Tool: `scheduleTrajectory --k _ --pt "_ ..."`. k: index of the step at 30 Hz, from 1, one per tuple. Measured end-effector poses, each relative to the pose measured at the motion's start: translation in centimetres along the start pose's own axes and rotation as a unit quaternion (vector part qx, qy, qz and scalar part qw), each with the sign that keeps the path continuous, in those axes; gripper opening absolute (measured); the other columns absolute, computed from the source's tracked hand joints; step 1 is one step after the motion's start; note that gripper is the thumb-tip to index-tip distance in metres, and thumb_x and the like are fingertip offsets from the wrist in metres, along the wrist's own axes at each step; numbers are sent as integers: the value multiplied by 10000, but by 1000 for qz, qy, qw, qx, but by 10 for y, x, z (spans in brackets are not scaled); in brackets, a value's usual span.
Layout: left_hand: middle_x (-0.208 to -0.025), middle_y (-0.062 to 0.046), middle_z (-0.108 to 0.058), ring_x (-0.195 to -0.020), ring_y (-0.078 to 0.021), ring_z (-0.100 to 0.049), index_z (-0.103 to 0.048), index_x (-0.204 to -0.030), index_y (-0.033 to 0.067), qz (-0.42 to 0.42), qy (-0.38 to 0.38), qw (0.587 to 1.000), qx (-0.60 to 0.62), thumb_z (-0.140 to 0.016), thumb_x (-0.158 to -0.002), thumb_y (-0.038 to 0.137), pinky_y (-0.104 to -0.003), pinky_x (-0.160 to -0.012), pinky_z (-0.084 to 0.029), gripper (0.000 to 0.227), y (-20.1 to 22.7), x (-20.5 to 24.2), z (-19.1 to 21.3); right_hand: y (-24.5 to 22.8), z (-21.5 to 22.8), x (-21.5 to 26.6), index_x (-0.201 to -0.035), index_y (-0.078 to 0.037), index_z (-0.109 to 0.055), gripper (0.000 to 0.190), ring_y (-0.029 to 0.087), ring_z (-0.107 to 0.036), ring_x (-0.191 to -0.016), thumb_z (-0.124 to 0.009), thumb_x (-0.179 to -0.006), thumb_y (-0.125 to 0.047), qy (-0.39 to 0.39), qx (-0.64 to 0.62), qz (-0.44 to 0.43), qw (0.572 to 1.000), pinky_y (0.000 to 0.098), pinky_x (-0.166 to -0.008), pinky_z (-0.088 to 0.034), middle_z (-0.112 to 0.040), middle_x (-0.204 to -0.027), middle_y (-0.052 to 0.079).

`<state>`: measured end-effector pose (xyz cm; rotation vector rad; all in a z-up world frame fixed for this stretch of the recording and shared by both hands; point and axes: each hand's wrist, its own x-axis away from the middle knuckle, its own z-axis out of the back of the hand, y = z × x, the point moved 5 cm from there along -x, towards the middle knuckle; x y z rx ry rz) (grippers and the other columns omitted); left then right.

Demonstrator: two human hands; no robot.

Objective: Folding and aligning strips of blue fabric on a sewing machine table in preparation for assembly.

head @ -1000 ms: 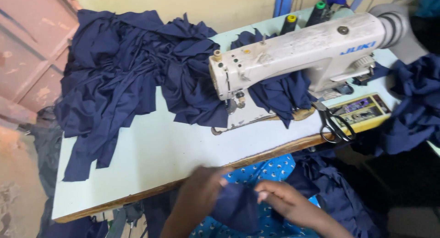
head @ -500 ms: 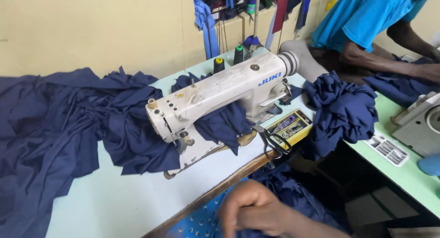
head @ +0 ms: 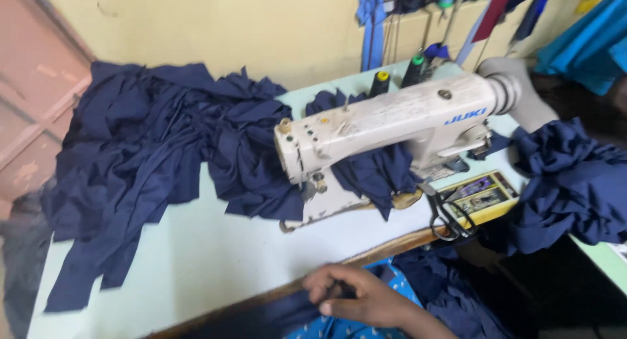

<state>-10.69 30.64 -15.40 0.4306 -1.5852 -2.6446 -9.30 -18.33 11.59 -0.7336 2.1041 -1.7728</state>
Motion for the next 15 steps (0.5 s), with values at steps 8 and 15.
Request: scheduleTrajectory --k 8,15 --pt "-1580 -112 -486 -1504 -242 -423 -433 -1515 76 -106 73 977 171 -397 -999 615 -383 -1251 -288 748 500 -99 -64 27 -89 -32 -947 -145 -679 213 111 -630 -808 -636 -1048 -327 -354 187 127 907 294 -824 -535 -669 -857 -38" --pt "-1555 -142 -493 -1461 -313 -467 -525 -1424 166 -119 382 861 315 -458 -1081 213 -438 -1199 -394 353 318 -294 3 87 94 37 -1063 47 -832 320 185 -687 -483 -878 -778 -89 39 56 -122 990 291 -500 -535 -712 -608 96"
